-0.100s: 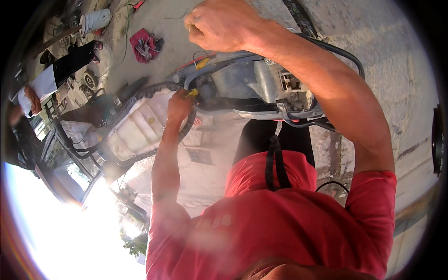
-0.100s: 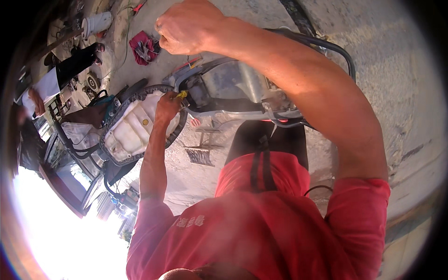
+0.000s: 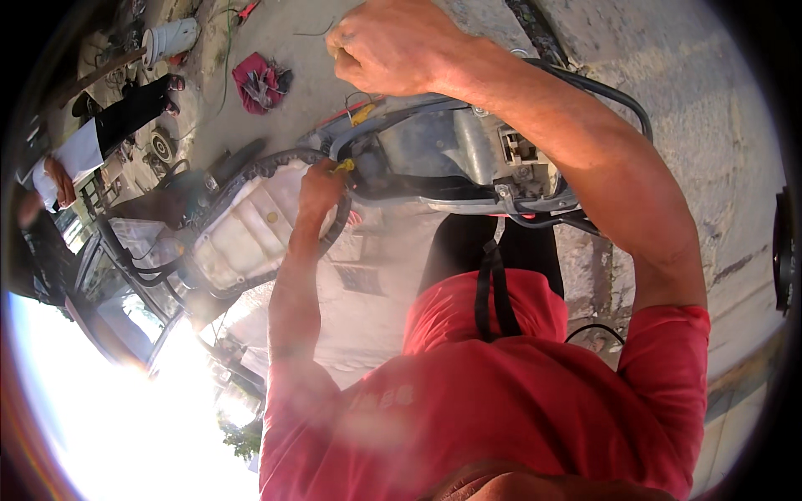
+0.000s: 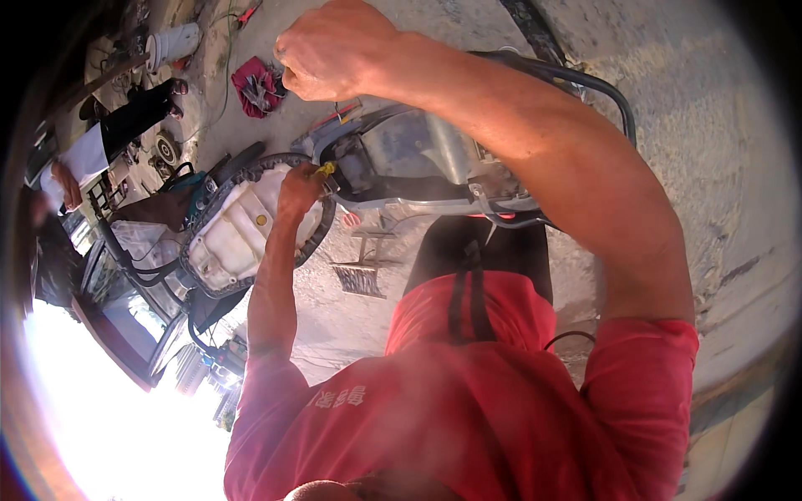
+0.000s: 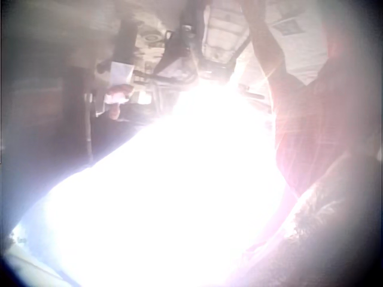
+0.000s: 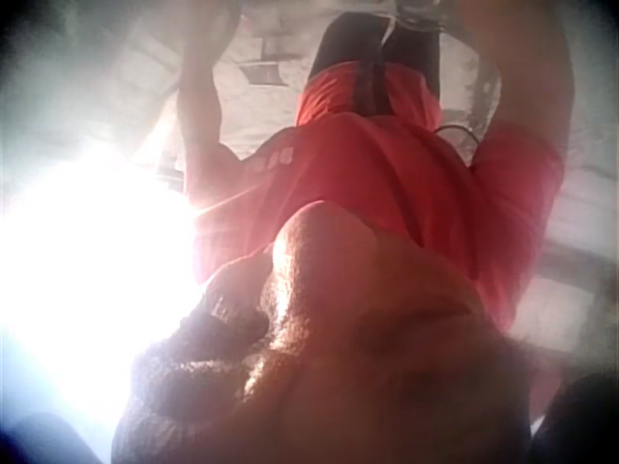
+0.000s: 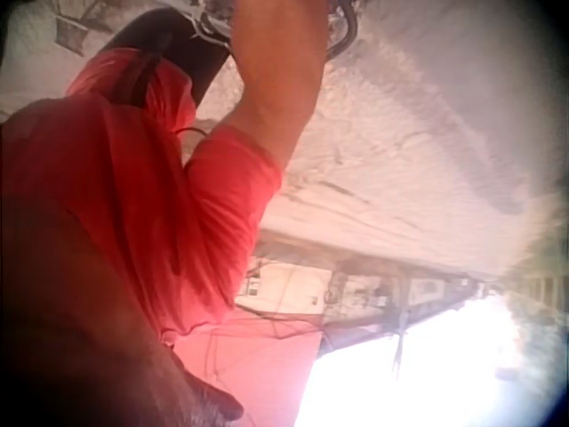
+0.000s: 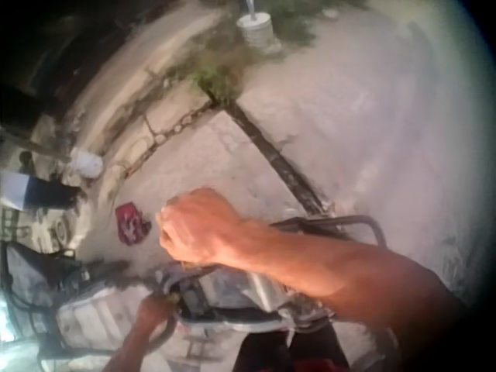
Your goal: The person uses a screwdriver to remove and replace screws from the body of a scooter, reaching into an open compartment to manipulate components by hand.
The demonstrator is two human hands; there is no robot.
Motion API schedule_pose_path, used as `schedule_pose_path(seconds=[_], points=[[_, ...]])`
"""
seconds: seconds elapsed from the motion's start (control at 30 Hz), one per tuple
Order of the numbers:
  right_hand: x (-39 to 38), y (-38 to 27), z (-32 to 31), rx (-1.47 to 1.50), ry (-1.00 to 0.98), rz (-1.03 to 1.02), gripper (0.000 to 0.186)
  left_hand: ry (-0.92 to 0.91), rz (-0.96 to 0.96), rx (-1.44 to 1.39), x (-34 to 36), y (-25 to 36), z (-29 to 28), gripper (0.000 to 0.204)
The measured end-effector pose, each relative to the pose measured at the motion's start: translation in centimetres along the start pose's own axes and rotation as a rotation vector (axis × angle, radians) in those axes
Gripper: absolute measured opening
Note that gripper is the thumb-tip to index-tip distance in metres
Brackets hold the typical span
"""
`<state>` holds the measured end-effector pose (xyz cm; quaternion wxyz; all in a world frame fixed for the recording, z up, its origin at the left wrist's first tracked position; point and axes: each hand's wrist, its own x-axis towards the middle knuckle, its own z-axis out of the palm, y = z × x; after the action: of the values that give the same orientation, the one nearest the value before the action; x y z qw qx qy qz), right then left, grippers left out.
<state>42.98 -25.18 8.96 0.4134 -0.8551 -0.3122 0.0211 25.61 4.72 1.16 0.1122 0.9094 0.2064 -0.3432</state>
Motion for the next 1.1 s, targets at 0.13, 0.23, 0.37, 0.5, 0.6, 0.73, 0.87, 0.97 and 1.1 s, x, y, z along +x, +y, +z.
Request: schedule_pose_path(seconds=[0.13,0.23,0.37,0.5,0.6,0.73,0.87,0.97,1.1], points=[[0.1,-0.1,-0.2,0.023,-0.028,0.005,0.022,-0.154,-0.225,-0.203,0.7,0.9,-1.0,0.029],[-0.2,0.1,0.4,-0.003,-0.06,0.023,0.019,-0.202,-0.361,-0.418,1.3,-0.4,-0.4,0.028],[-0.4,0.1,0.9,0.001,-0.032,0.015,0.018,-0.269,-0.39,-0.531,1.7,-1.0,-0.6,0.027],[-0.1,0.0,0.0,0.096,-0.009,-0.005,0.025,-0.112,-0.009,0.013,2.0,0.3,-0.8,0.026],[-0.3,0.1,0.3,0.093,0.034,-0.034,0.027,-0.044,0.366,0.44,2.1,1.1,-1.1,0.029],[-0.5,0.5,1.6,0.045,0.047,-0.036,0.022,-0.116,0.456,0.738,0.5,5.0,-1.6,0.032],[-0.5,0.4,1.3,-0.01,-0.085,-0.028,0.019,-0.087,0.404,0.666,-0.4,5.1,-0.5,0.031],[-0.5,0.0,1.4,-0.006,-0.097,0.032,0.019,-0.093,0.275,0.39,0.0,4.2,-0.2,0.033],[-0.5,0.3,1.7,-0.009,-0.025,-0.002,0.017,-0.136,0.012,0.038,-0.3,4.8,-0.7,0.035]])
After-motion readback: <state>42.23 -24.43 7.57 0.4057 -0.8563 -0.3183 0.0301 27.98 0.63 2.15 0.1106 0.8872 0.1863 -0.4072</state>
